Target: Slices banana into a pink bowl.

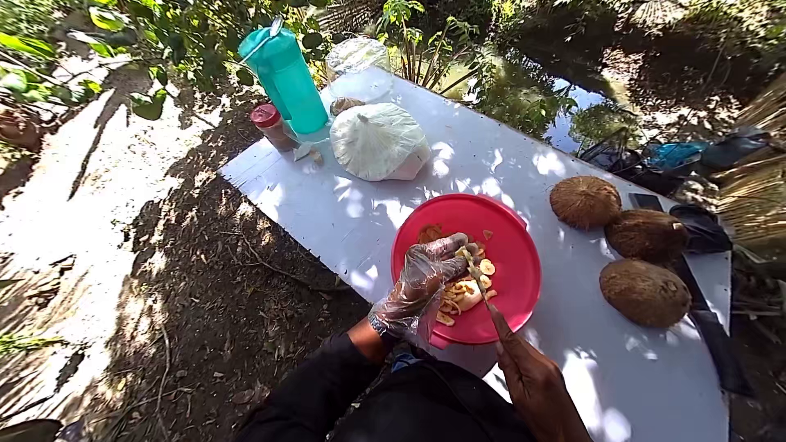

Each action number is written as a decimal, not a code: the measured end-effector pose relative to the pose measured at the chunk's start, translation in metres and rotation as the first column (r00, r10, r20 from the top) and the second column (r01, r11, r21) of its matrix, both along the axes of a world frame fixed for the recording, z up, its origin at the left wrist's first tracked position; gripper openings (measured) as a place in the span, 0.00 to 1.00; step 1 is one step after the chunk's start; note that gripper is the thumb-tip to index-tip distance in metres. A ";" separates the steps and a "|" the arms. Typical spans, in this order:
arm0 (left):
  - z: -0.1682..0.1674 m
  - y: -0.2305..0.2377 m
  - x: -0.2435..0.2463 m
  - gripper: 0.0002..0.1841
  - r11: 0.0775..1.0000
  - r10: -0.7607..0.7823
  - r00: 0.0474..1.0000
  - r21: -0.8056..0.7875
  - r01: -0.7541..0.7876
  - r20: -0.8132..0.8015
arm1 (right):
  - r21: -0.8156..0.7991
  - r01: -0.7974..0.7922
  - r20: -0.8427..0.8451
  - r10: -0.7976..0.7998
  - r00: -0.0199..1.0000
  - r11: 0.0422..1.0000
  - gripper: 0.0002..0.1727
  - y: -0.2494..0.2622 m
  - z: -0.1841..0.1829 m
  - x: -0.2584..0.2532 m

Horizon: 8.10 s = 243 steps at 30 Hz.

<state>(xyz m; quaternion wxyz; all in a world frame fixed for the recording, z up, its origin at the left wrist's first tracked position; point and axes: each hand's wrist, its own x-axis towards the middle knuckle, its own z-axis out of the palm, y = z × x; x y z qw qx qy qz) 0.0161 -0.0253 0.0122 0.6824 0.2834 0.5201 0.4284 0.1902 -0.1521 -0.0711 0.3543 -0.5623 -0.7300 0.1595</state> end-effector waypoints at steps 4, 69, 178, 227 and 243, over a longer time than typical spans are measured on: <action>-0.026 -0.010 -0.019 0.20 0.963 -0.130 0.991 0.237 0.130 -0.017 | 0.040 0.051 0.062 -0.053 0.997 0.998 0.25 -0.001 0.001 0.001; -0.048 0.007 -0.023 0.10 0.952 -0.059 0.998 0.301 0.057 -0.001 | -0.160 -0.132 -0.289 0.082 0.954 0.978 0.25 -0.005 0.001 0.005; -0.029 0.012 -0.019 0.15 0.978 -0.193 0.940 0.134 0.160 0.283 | -0.129 -0.132 -0.618 0.025 0.786 0.983 0.28 -0.023 0.002 0.011; -0.035 -0.011 -0.028 0.20 0.961 -0.188 0.942 0.252 0.118 0.277 | -0.030 -0.134 -0.423 0.109 0.899 0.991 0.26 -0.008 0.009 0.002; -0.027 -0.014 -0.033 0.20 0.961 -0.190 0.944 0.248 0.123 0.270 | -0.093 -0.128 -0.420 0.077 0.904 0.987 0.26 -0.006 0.005 -0.001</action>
